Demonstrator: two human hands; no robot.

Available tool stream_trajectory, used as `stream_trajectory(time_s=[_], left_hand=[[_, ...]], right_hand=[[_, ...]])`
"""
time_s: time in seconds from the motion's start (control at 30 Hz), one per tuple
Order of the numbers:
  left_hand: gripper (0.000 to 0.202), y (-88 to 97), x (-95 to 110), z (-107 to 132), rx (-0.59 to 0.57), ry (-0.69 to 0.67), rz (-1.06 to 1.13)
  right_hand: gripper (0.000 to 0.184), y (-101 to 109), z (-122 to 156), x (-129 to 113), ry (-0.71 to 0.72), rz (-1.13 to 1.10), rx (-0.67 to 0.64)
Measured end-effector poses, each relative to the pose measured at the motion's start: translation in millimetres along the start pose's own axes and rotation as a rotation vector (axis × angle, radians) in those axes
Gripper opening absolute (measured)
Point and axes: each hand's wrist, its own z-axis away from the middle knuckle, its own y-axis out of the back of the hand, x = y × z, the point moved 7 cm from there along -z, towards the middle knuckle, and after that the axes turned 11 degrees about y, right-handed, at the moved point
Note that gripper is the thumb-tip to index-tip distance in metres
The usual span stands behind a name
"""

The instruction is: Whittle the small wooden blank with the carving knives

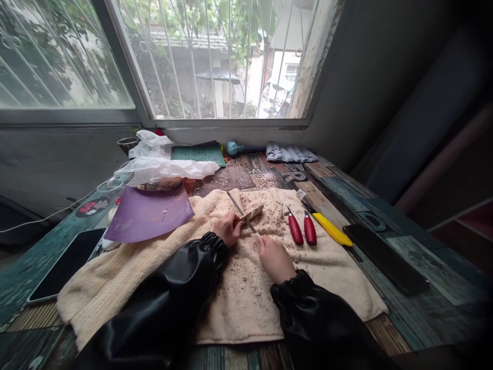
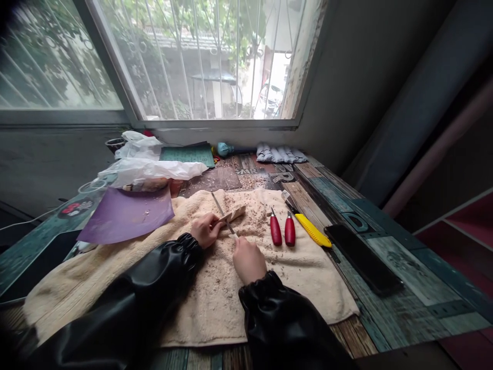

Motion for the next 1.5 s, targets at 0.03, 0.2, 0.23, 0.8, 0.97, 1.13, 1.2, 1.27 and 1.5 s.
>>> stream_trajectory(time_s=[0.03, 0.2, 0.23, 0.8, 0.97, 1.13, 1.2, 1.27, 1.5], left_hand=[[0.011, -0.2, -0.2, 0.0, 0.004, 0.0, -0.007], [0.008, -5.3, 8.8, 3.8, -0.082, -0.154, -0.001], [0.008, -5.5, 9.3, 3.9, -0.084, -0.155, -0.007], [0.011, -3.3, 1.3, -1.9, -0.031, -0.019, -0.014], [0.008, -4.6, 10.3, 2.1, -0.109, -0.134, 0.003], [0.008, -1.6, 5.5, -0.2, -0.057, -0.031, -0.012], [0.008, -1.9, 5.6, -0.4, -0.068, -0.031, -0.009], [0.007, -3.3, 9.0, 1.0, -0.112, -0.09, 0.008], [0.009, -3.1, 5.2, 0.3, -0.066, -0.034, 0.002]], right_hand=[[0.037, -0.9, 3.4, 2.5, 0.012, -0.007, -0.001], [0.037, -0.9, 3.3, 6.3, -0.007, -0.007, 0.023], [0.037, -1.0, -0.1, 4.0, -0.01, -0.008, 0.017], [0.035, -5.4, 0.3, -1.0, -0.022, -0.045, -0.023], [0.036, -3.1, -3.8, 0.0, -0.023, -0.015, -0.004], [0.035, -5.0, -7.5, -3.8, -0.012, -0.019, 0.0], [0.036, -7.1, -0.3, 1.6, 0.013, -0.041, -0.015], [0.035, -7.7, 2.6, 7.1, 0.003, -0.029, -0.032], [0.035, -5.0, -14.1, -6.8, -0.006, -0.027, -0.008]])
